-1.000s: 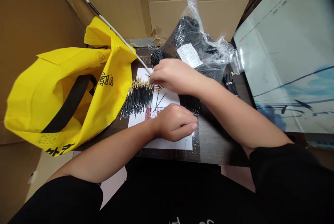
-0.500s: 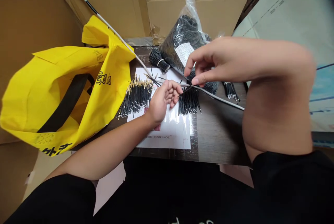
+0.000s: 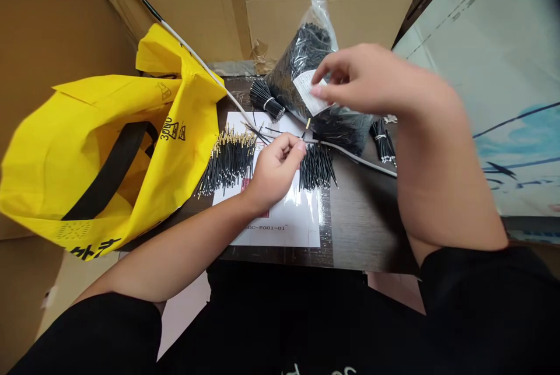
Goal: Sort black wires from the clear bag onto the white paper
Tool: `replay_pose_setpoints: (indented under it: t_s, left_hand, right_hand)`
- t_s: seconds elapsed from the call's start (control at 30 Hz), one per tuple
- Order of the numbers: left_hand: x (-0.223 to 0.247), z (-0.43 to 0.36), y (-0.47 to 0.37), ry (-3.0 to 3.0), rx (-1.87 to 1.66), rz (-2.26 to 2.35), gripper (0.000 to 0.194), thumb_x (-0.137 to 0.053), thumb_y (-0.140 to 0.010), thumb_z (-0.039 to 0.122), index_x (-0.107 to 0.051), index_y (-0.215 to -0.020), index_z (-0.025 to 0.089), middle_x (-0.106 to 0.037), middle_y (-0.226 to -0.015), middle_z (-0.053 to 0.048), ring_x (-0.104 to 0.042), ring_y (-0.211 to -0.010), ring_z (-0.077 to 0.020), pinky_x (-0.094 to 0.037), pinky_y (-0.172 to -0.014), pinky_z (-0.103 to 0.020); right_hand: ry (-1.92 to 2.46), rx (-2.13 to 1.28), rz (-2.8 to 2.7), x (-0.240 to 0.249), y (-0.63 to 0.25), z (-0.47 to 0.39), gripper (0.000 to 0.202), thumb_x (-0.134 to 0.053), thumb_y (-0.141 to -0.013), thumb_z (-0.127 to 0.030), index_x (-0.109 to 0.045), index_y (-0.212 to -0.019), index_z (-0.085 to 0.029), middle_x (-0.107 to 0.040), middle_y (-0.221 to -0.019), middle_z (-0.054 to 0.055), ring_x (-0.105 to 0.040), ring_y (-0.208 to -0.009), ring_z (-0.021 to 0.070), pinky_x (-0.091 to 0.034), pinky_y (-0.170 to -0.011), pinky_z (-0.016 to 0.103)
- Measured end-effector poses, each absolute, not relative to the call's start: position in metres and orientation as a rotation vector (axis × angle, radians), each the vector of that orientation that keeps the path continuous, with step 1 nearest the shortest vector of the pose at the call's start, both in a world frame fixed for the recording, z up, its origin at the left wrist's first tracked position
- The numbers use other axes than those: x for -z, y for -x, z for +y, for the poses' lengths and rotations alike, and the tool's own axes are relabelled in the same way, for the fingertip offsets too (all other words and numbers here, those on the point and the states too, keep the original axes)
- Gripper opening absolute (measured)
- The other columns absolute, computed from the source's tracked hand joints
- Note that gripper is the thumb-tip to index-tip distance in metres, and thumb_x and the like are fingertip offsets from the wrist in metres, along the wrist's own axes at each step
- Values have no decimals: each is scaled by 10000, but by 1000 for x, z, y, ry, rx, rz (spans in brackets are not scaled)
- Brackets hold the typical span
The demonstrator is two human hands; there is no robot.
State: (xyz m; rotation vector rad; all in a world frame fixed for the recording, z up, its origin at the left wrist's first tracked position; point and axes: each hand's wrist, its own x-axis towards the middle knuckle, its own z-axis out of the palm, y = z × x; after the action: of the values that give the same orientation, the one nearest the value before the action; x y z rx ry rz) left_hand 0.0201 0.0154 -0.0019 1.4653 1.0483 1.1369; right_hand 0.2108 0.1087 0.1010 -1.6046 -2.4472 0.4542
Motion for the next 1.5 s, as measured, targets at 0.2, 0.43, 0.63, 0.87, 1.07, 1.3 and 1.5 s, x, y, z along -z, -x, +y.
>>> replay_pose_setpoints:
  t_s: [0.2,0.43,0.63,0.87,1.07,1.3,1.5]
  left_hand:
    - [6,23,-16,-1406,-1185,1247,262,-531,-976,231,-529,-717,195,-511,-687,12,-475,-667,-108,-404,-664,-278]
    - [9,34,-12,-1414,-1200,1301,259,-558,-946,213,-550,-688,192,-517,-647,15,-467,-638,-109,-386,-633,-276]
    - [4,32,-13,-1531,-1262,1299,267,-554,-951,191,-521,-686,192,-488,-646,19,-447,-649,-112,-379,-651,-282]
    - [10,23,-18,-1556,-1158,1114,143,-600,-961,278,-606,-842,200,-620,-734,2,-572,-693,-109,-462,-675,-276]
    - [12,21,-20,-1475,-1093,1005,70,-590,-959,249,-601,-1011,203,-690,-755,-14,-661,-726,-114,-525,-685,-265]
    - [9,16,-20,-1509,-1005,943,79,-505,-976,209,-478,-903,218,-570,-670,33,-527,-590,-85,-440,-572,-243]
    - [13,21,-18,-1502,-1026,968,104,-501,-969,225,-465,-871,226,-343,-625,60,-318,-534,-91,-257,-504,-268]
  right_hand:
    - [2056,-116,-2273,-49,-241,154,206,-597,-920,-245,-735,-1002,-115,-704,-946,137,-567,-897,196,-429,-857,367]
    - [2084,-59,-2191,-28,-244,164,200,-634,-910,-259,-767,-1006,-144,-707,-966,131,-572,-909,200,-452,-874,370]
    - [2127,-80,-2187,-30,-243,162,249,-628,-883,-230,-773,-1074,-164,-718,-1034,143,-598,-933,216,-468,-874,404]
    - [2209,-60,-2135,-33,-236,156,182,-590,-865,-179,-721,-984,-138,-712,-1087,186,-657,-989,292,-491,-810,407]
    - [2190,-70,-1982,-36,-239,157,216,-543,-953,-246,-622,-1130,-150,-676,-1196,203,-608,-1021,260,-450,-856,391]
    - [1750,178,-1795,-56,-247,149,286,-363,-978,-203,-511,-1220,-241,-692,-1103,95,-620,-978,232,-465,-879,376]
    - [1260,66,-1802,-62,-215,97,287,-386,-992,-186,-497,-1256,-178,-661,-947,35,-634,-831,147,-480,-788,278]
